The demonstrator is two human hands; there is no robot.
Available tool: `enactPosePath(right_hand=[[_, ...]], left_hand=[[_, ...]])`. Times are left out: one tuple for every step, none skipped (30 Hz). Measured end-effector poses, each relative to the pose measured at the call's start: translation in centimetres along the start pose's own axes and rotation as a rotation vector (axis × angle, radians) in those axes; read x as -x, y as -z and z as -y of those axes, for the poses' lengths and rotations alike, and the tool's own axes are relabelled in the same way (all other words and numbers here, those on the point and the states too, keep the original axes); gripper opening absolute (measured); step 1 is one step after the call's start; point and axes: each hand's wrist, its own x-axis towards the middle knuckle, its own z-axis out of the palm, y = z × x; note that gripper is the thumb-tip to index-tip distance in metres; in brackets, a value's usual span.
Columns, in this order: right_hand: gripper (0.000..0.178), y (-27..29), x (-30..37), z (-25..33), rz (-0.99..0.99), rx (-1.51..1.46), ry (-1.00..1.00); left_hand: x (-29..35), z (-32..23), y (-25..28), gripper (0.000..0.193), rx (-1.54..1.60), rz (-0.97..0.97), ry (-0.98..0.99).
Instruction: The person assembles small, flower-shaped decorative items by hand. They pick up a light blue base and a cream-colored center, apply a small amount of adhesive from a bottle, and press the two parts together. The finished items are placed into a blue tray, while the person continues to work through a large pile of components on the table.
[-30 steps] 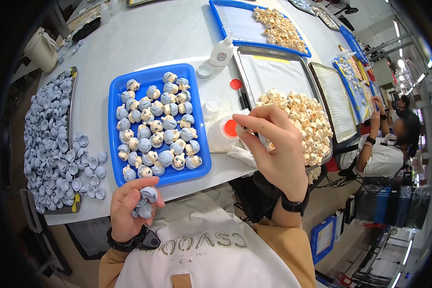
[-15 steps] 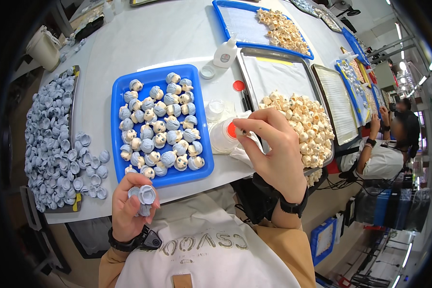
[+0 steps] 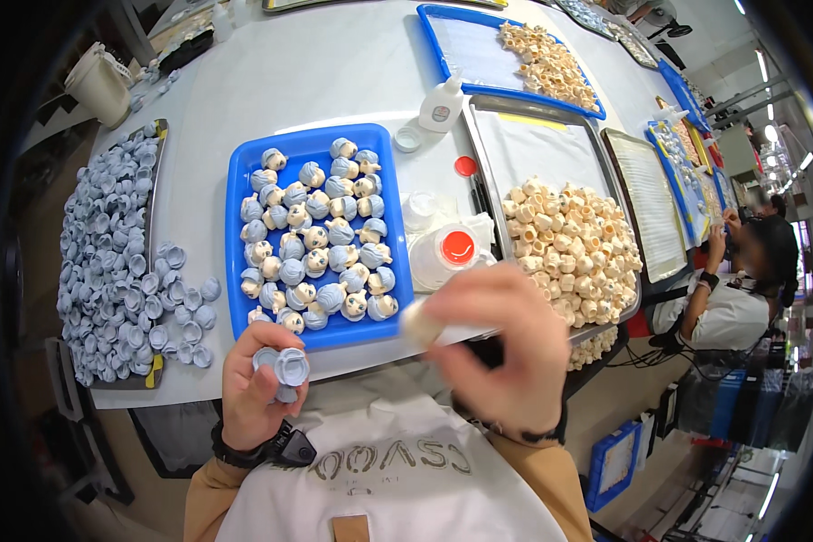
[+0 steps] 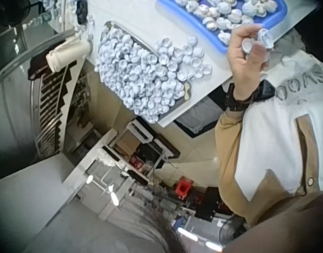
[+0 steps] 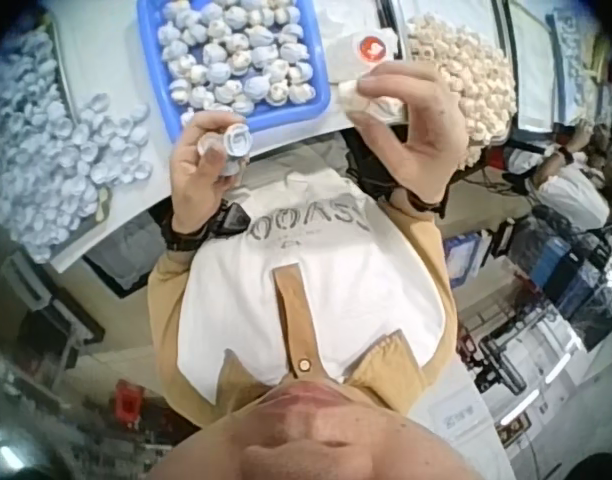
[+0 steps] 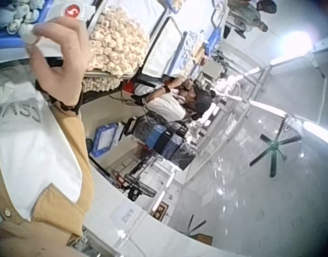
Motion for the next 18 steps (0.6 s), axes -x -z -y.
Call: enactPosePath(right_hand=[[0.031, -0.9, -0.2, 0.7, 0.07, -0.126, 0.041], [0.032, -1.7, -0.3, 0.8, 0.122, -0.211, 0.067], [0.034, -2.4, -0.5, 0.9, 0.175, -0.296, 0.095], [0.033, -3.0, -0.6, 1.2, 0.192, -0.284, 0.082], [0.033, -3.5, -0.7, 1.2, 0.207, -0.263, 0.081], [0.033, -3.9, -0.8, 1.2, 0.223, -0.243, 0.08], [0.033, -4.3, -0.9, 1.1, 0.238, -0.222, 0.078], [0.032, -4.6, -1.1, 0.9, 0.269, -0.219, 0.082], [0.031, -4.8, -1.0, 0.7, 0.276, -0.206, 0.085], [0.03, -4.9, -0.9, 0.6, 0.284, -0.193, 0.087], [0.03, -5.1, -0.7, 0.4, 0.291, -0.178, 0.09], [0.03, -5.2, -0.6, 0.1, 0.292, -0.162, 0.125], [0.031, -5.3, -0.5, -0.1, 0.294, -0.146, 0.16], [0.033, -5.4, -0.4, -0.2, 0.297, -0.126, 0.192], [0.036, -5.5, -0.3, -0.1, 0.27, -0.088, 0.217], [0.04, -5.7, -0.3, 0.1, 0.244, -0.05, 0.241], [0.044, -6.0, -0.2, 0.2, 0.217, -0.015, 0.269], [0.046, -6.3, 0.0, 0.3, 0.188, 0.004, 0.277]], left_hand=[[0.1, 0.1, 0.0, 0.044, -0.013, -0.005, 0.005], [0.0, 0.1, -0.1, 0.044, -0.02, 0.006, -0.008], [0.0, 0.0, -0.1, 0.044, -0.025, 0.0, -0.006], [0.0, -0.1, -0.1, 0.043, -0.031, -0.006, -0.004], [0.1, -0.2, -0.2, 0.043, -0.033, -0.015, -0.003], [0.0, -0.2, -0.2, 0.042, -0.027, -0.015, -0.007], [0.0, -0.2, -0.1, 0.042, -0.022, -0.016, -0.011], [0.0, -0.1, -0.1, 0.041, -0.016, -0.017, -0.015], [0.0, -0.1, -0.1, 0.041, -0.025, -0.034, -0.012], [0.1, -0.1, -0.2, 0.041, -0.033, -0.051, -0.009], [0.1, 0.0, -0.2, 0.041, -0.041, -0.066, -0.006], [0.2, -0.1, -0.3, 0.04, -0.066, -0.071, 0.015], [0.3, -0.1, -0.3, 0.039, -0.091, -0.077, 0.036], [0.5, -0.2, -0.4, 0.039, -0.112, -0.081, 0.058], [0.4, -0.3, -0.3, 0.038, -0.087, -0.06, 0.063], [0.4, -0.5, -0.2, 0.037, -0.061, -0.039, 0.067], [0.3, -0.5, -0.1, 0.037, -0.039, -0.021, 0.069], [0.4, -0.2, 0.0, 0.036, -0.038, -0.041, 0.05]])
